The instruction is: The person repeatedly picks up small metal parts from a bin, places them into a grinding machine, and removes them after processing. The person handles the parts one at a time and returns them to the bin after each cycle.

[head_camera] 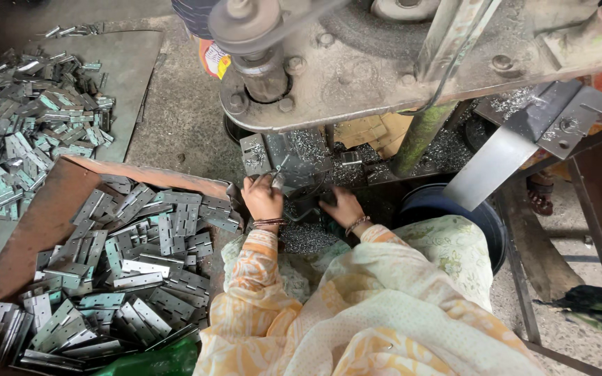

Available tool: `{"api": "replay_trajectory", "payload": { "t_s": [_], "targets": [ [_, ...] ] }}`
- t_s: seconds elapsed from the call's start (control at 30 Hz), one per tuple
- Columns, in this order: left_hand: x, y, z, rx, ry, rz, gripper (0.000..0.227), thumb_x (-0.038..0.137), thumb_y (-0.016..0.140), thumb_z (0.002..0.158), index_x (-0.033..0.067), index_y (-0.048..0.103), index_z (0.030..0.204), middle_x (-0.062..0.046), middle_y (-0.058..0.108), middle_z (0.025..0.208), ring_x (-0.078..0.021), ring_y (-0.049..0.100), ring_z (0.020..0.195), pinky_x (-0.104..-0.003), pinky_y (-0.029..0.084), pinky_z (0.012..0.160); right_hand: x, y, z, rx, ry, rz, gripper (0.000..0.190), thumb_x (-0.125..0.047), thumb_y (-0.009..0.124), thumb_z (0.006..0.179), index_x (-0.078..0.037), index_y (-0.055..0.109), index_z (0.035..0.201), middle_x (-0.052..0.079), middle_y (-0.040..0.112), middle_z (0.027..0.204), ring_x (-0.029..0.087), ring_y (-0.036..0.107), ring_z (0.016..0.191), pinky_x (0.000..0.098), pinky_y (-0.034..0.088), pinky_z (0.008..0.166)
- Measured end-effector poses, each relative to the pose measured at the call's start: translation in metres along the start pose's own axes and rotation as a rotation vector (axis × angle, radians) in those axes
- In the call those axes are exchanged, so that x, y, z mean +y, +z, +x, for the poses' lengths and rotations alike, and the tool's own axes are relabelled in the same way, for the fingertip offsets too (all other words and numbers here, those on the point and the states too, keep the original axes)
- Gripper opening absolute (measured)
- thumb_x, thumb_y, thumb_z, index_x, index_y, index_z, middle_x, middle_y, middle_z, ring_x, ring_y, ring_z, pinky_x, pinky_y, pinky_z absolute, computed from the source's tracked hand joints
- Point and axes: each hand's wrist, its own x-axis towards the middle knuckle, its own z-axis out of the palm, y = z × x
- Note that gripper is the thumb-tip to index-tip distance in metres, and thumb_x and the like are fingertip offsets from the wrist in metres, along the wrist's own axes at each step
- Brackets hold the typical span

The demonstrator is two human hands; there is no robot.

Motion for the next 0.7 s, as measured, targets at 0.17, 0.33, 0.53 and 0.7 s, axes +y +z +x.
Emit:
{"api": "replay_trajectory", "payload": {
  "t_s": [0.17,0.33,0.53,0.7],
  "targets": [
    [-0.041,0.031,0.005,-0.023,-0.144,-0.557,0.041,-0.007,0.059,0.078,0.0055,0.080,0.112,-0.011,0.081,0.098,-0.0255,0.072,0.096,-0.042,0.054,0.102,0.000,0.003,0.046,0.072,0.233,0.765,0.041,-0.017,0.083,0.088,-0.003,0.069,0.124,0.006,0.075,0.105,0.015,0.067,0.085,0.0296,0.056,0.074],
    [-0.062,0.037,0.024,-0.164,-0.218,-0.210,0.034,0.023,0.080,0.086,0.0112,0.078,0.118,-0.011,0.075,0.119,-0.0326,0.062,0.113,-0.048,0.053,0.093,-0.023,-0.020,0.055,0.274,0.035,0.467,0.030,-0.014,0.082,0.088,-0.010,0.072,0.116,0.005,0.074,0.103,0.013,0.067,0.084,0.0251,0.057,0.073],
    [-0.046,0.024,0.008,-0.264,-0.058,0.393,0.055,0.023,0.080,0.082,0.0184,0.068,0.136,-0.004,0.059,0.147,-0.0339,0.054,0.128,-0.058,0.046,0.105,-0.048,0.009,0.050,-0.090,-0.326,-0.327,0.031,-0.007,0.070,0.090,-0.009,0.069,0.121,0.007,0.065,0.115,0.026,0.067,0.100,0.0339,0.062,0.072],
    [-0.033,0.029,-0.018,-0.377,-0.046,0.397,0.051,0.019,0.078,0.082,0.0184,0.067,0.132,-0.001,0.055,0.154,-0.0340,0.049,0.137,-0.056,0.042,0.110,-0.054,0.051,0.049,-0.269,-0.312,-0.553,0.047,-0.005,0.068,0.083,-0.006,0.062,0.130,0.014,0.057,0.130,0.031,0.053,0.122,0.0415,0.057,0.092]
  ]
}}
